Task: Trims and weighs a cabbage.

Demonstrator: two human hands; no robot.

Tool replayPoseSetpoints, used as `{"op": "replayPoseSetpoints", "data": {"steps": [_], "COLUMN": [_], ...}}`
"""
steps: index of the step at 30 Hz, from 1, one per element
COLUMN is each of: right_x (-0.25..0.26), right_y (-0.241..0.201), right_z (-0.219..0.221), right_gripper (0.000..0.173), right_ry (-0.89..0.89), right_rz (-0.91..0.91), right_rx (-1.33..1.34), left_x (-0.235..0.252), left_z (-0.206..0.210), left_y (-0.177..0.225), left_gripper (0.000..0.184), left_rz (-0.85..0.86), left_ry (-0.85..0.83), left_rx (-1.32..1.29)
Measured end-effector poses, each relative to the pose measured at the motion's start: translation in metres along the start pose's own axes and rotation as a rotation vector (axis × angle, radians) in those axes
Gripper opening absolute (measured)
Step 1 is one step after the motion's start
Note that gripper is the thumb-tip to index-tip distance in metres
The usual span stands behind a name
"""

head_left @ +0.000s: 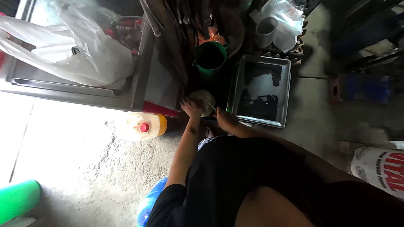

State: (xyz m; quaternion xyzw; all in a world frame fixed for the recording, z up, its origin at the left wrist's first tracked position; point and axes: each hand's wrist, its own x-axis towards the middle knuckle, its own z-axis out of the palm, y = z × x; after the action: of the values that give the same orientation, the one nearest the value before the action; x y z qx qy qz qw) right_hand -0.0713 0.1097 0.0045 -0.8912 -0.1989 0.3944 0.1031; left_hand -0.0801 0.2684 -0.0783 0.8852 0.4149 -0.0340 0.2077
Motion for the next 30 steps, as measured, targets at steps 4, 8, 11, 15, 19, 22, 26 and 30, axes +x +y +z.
{"op": "replayPoseSetpoints", "data": {"steps": [4, 8, 11, 15, 19, 22, 26, 30], "right_x": [-0.004, -0.007, -0.008, -0.007, -0.006, -0.004, -0.006, -0.001], "right_y": [0.0, 0.0, 0.0, 0.0, -0.001, -0.002, -0.005, -0.001], "right_z": [0.001, 0.004, 0.004, 0.006, 0.006, 0.006, -0.001, 0.004], "right_gripper": [0.043, 0.046, 0.048, 0.046, 0.047, 0.039, 0.036, 0.037], "right_ry": [-0.015, -0.01, -0.015, -0.014, -0.013, 0.003, -0.011, 0.023], "right_rz": [0.011, -0.026, -0.034, -0.022, -0.012, 0.005, -0.004, -0.017], "right_rx": [-0.006, -0.04, -0.054, -0.076, -0.074, -0.113, -0.119, -0.115], "left_x": [0.006, -0.005, -0.012, -0.013, -0.012, -0.011, -0.013, -0.007], "left_z": [0.003, 0.003, 0.005, 0.004, 0.006, 0.009, 0.005, 0.005], "left_y": [0.006, 0.022, 0.03, 0.031, 0.028, 0.027, 0.027, 0.024], "left_gripper": [0.061, 0.074, 0.077, 0.064, 0.062, 0.063, 0.071, 0.074], "left_rz": [-0.002, -0.183, -0.291, -0.333, -0.332, -0.326, -0.277, -0.223], "left_ry": [-0.078, -0.055, -0.055, -0.071, -0.088, -0.071, -0.059, -0.076], "left_rx": [0.012, -0.008, -0.025, -0.056, -0.054, -0.024, -0.012, 0.013]}}
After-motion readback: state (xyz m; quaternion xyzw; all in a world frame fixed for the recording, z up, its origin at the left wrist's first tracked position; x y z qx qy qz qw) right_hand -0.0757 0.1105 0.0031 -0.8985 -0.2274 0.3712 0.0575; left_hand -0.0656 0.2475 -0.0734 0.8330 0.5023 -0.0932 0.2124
